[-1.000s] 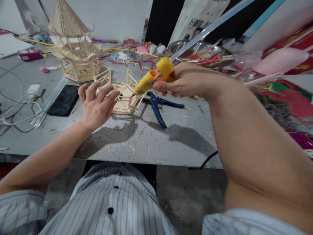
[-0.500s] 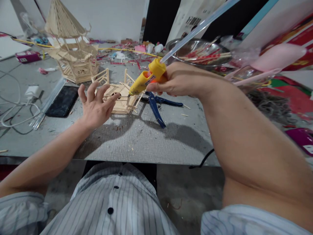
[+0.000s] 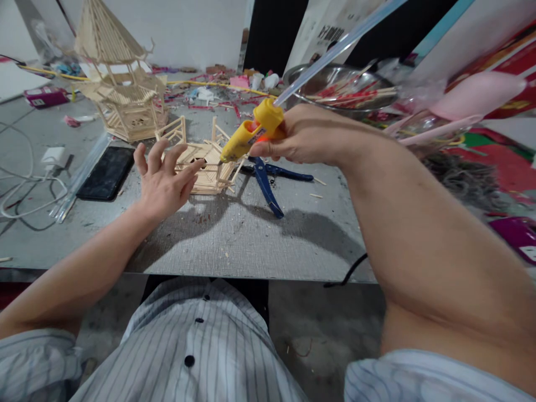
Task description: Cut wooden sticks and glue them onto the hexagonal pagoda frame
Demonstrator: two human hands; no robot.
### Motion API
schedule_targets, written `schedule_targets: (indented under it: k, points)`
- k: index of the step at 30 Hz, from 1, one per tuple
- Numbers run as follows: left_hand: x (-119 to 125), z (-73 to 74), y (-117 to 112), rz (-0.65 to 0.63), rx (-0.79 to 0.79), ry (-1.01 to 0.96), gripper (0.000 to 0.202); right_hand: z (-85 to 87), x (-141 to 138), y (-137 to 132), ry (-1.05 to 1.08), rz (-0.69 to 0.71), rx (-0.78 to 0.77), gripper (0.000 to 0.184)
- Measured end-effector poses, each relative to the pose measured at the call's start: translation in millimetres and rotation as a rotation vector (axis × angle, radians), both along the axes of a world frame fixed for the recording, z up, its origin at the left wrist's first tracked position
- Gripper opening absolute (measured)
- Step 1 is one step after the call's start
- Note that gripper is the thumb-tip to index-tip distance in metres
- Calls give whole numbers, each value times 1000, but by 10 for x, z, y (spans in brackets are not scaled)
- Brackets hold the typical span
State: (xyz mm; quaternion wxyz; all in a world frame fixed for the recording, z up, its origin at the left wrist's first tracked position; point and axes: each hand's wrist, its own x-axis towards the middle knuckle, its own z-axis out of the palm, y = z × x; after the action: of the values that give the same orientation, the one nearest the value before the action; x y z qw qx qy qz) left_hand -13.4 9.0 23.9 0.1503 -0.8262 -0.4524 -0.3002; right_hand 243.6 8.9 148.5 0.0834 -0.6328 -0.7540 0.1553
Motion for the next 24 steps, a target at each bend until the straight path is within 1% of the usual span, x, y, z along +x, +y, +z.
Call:
schedule_targets:
  k: [3,5,11,17,19,24]
  points:
    - [-10,-31,20,1,64,18,37,20,-25,-19,11,-61,-27,39]
    - [-15,-42,28,5,84,27,37,20,-28,-17,42,-71,-43,39]
    - [-13,-25,22,-1,58,10,33,-38,61,66,94,2,-46,41]
    - [-9,-16,17,-2,35,1,31,-70,100,111,124,95,14,54]
    - [-13,-16,17,0,47,9,30,-61,71,101,100,71,13,54]
    - [-16,-28,26,-1,82,26,33,-14,-31,67,21,-10,-37,48]
